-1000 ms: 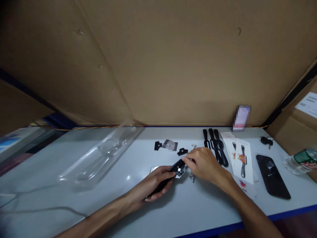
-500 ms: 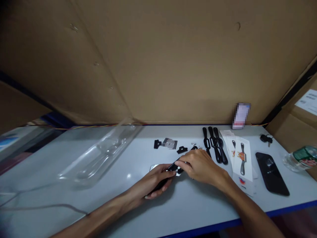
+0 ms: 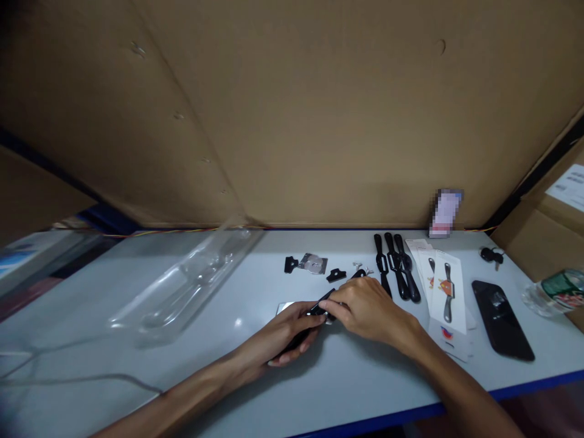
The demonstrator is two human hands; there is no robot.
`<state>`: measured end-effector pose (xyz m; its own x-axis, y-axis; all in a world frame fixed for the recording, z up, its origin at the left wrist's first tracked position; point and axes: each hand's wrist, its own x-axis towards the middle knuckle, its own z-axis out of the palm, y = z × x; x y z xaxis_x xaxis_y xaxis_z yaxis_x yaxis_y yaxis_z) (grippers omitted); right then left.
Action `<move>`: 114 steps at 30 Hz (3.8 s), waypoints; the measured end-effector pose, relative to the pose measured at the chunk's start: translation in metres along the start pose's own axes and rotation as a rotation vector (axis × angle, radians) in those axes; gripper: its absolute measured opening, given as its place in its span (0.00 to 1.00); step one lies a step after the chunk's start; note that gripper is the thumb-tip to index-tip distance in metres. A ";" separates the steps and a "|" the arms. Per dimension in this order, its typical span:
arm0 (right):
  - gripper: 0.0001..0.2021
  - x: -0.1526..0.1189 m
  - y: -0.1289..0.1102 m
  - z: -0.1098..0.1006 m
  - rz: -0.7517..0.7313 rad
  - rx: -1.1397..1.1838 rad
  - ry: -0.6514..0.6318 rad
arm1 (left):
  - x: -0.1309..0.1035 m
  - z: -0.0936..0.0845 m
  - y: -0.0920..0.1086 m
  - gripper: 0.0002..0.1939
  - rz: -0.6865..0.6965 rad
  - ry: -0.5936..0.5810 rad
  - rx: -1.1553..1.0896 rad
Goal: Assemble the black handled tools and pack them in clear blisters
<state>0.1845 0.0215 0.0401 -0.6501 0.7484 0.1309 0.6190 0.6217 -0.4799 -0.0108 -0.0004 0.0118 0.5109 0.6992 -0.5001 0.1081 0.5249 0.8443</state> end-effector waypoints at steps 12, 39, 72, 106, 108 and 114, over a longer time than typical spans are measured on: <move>0.19 -0.001 -0.001 0.001 -0.015 0.059 -0.006 | 0.001 -0.001 -0.002 0.12 0.009 0.009 0.016; 0.18 -0.001 -0.001 0.006 0.002 -0.003 0.010 | -0.002 0.001 0.001 0.12 0.006 0.012 0.002; 0.16 0.003 -0.014 0.031 0.144 -0.308 0.090 | 0.005 0.012 -0.017 0.11 0.394 0.360 0.308; 0.31 0.008 0.043 0.009 0.233 -0.292 0.573 | 0.030 -0.130 0.014 0.18 0.128 1.076 1.043; 0.31 0.008 0.046 0.007 0.257 -0.310 0.561 | 0.026 -0.126 0.015 0.19 0.080 1.059 1.116; 0.30 0.008 0.054 0.000 0.300 -0.346 0.569 | 0.016 -0.111 0.016 0.21 0.085 1.138 1.396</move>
<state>0.2130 0.0613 0.0153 -0.1589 0.8438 0.5126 0.8998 0.3375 -0.2766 -0.0955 0.0738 -0.0040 -0.1567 0.9706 0.1827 0.9855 0.1414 0.0941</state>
